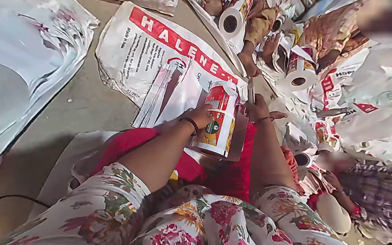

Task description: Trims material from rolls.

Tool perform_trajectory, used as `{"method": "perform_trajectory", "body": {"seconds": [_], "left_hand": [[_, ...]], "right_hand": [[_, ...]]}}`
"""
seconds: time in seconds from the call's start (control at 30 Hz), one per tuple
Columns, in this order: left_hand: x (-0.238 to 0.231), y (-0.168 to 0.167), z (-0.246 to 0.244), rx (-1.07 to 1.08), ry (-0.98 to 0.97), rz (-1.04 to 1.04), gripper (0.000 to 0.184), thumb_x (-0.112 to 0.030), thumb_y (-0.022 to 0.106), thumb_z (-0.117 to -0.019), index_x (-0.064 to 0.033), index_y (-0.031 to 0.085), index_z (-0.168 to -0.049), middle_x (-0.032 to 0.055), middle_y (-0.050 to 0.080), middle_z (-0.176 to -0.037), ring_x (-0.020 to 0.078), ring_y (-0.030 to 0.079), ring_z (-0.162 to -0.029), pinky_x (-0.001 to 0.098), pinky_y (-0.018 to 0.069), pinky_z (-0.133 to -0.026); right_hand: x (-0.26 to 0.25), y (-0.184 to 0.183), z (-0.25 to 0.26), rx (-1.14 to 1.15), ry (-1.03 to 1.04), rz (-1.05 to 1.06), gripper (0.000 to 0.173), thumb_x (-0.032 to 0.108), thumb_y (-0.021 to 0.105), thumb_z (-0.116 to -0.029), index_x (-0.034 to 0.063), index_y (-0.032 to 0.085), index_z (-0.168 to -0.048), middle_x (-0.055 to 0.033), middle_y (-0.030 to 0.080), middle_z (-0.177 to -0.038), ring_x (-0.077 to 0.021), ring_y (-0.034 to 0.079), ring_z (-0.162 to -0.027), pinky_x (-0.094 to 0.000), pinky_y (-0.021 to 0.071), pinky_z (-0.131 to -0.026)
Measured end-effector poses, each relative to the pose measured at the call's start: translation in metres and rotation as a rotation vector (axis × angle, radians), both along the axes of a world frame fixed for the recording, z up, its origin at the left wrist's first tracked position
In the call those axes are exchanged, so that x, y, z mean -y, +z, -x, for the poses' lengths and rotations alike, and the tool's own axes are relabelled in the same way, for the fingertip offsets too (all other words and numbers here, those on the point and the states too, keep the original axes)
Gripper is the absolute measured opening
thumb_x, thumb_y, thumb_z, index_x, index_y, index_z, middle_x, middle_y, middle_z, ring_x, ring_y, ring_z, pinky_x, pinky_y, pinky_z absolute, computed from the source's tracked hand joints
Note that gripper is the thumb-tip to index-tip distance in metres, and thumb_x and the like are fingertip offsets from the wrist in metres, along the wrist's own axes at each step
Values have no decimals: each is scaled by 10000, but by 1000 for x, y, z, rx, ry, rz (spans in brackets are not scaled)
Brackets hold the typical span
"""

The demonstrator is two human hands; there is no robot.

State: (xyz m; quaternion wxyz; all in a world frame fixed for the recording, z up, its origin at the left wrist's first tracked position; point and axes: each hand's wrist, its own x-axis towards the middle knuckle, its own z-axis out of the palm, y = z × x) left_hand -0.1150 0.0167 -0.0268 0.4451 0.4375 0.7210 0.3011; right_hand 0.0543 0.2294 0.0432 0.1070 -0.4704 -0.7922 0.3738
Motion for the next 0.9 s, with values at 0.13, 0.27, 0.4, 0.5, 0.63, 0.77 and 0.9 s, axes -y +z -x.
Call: {"method": "perform_trajectory", "body": {"seconds": [0.13,0.27,0.4,0.5,0.63,0.77,0.9], "left_hand": [[-1,1,-3,-11,9,4,575,-425,568,-1039,-264,410,-1567,164,678,-1315,408,609,-1254,698,412,-1045],[0,-2,-4,5,28,-1,580,-428,567,-1040,-282,401,-1577,145,682,-1317,408,606,-1257,702,416,-1041],[3,-3,-2,29,20,-23,593,-410,563,-1049,-244,384,-1589,160,669,-1336,395,609,-1263,693,413,-1060],[1,-5,-2,41,11,-29,588,-399,557,-1053,-239,378,-1590,155,677,-1322,384,622,-1244,682,414,-1061],[0,-5,-1,31,4,-18,578,-409,561,-1051,-249,390,-1579,163,682,-1303,394,632,-1216,689,431,-1031],[-2,-8,1,13,-13,-21,595,-430,564,-1045,-273,379,-1588,131,662,-1368,385,592,-1297,695,393,-1075],[-2,-3,2,15,6,3,586,-418,579,-1039,-280,396,-1578,151,668,-1346,415,597,-1272,701,415,-1045]], "right_hand": [[5,3,-5,36,26,-124,621,32,694,-882,86,442,-1447,-145,662,-1168,-191,660,-674,-385,584,-581],[11,-5,9,290,82,-154,592,71,697,-908,81,451,-1446,-209,684,-1075,-307,703,-752,-507,604,-675],[6,-18,17,286,0,-312,573,126,737,-877,39,499,-1391,-223,684,-1091,-372,710,-892,-586,588,-794],[1,-19,14,258,-19,-356,580,158,730,-893,44,490,-1408,-203,699,-1063,-346,719,-860,-562,595,-781],[-3,-19,-1,252,17,-262,613,117,730,-884,54,462,-1432,-191,704,-1014,-313,721,-789,-520,614,-727],[2,-16,-20,259,-15,-298,569,141,730,-921,25,477,-1418,-215,693,-1052,-325,721,-807,-522,613,-747],[40,-1,-32,222,-147,-315,578,206,603,-1022,33,368,-1521,-238,664,-1098,-311,706,-733,-519,616,-691]]}}
